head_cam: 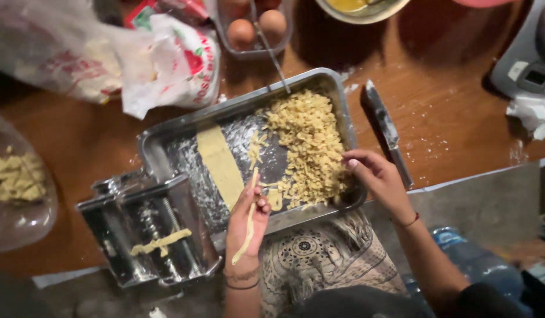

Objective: Using a knife to cut long, thin strands of dough into shorter pieces within a metal tray.

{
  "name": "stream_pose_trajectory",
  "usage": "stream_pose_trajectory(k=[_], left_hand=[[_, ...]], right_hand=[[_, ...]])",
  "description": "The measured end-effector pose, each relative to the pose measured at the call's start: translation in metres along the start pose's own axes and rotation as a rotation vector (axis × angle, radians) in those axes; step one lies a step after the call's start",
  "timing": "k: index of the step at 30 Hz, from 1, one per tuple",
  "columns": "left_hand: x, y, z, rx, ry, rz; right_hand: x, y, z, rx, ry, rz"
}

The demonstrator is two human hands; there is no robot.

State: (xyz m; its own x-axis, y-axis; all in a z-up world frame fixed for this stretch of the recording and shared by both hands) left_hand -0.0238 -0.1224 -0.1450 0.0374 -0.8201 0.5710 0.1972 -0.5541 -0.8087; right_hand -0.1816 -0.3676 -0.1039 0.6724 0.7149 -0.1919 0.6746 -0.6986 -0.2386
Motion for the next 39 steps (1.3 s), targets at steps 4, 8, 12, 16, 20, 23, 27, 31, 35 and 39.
stream_pose_trajectory(k=[4,8,12,16,20,23,27,31,35,39], left_hand=[[0.016,0.0,0.003,-0.036,-0.127,-0.052],[0.027,0.001,0.004,-0.074,-0.112,-0.063],[0.032,0.004,0.002,-0.098,-0.141,-0.011],[0.033,0.009,-0.001,-0.118,-0.138,-0.002],[0.044,0.009,-0.004,-0.137,-0.137,0.003],[0.049,0.012,-0.006,-0.143,-0.125,0.038],[0.059,0.011,-0.007,-0.134,-0.109,0.061],[0.06,0.013,-0.008,-0.135,-0.111,0.074],[0.063,0.012,-0.008,-0.127,-0.06,0.069],[0.056,0.015,-0.008,-0.134,-0.048,0.034]], right_hand=[[-0.025,0.001,0.007,-0.103,-0.246,0.014],[-0.045,0.001,0.011,-0.211,-0.403,0.101],[-0.06,0.001,0.019,-0.339,-0.524,0.156],[-0.069,0.001,0.025,-0.354,-0.57,0.203],[-0.078,0.002,0.029,-0.352,-0.579,0.257],[-0.085,0.001,0.036,-0.36,-0.65,0.282],[-0.089,0.0,0.048,-0.281,-0.769,0.261],[-0.089,0.002,0.059,-0.214,-0.786,0.244],[-0.086,0.002,0.069,-0.137,-0.703,0.212],[-0.084,0.001,0.08,-0.161,-0.696,0.207]])
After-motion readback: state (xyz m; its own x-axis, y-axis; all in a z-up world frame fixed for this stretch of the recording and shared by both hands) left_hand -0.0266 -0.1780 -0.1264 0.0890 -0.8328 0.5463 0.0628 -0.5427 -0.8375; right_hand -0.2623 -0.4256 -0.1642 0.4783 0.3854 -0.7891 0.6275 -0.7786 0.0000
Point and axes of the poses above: each hand's wrist, its own y-axis towards the middle knuckle, its own x-axis out of the palm, z = x × y, the point moved 3 cm from there along y, towards the middle knuckle, and after that the axes turned 11 degrees about -x, right-handed, at the moved point
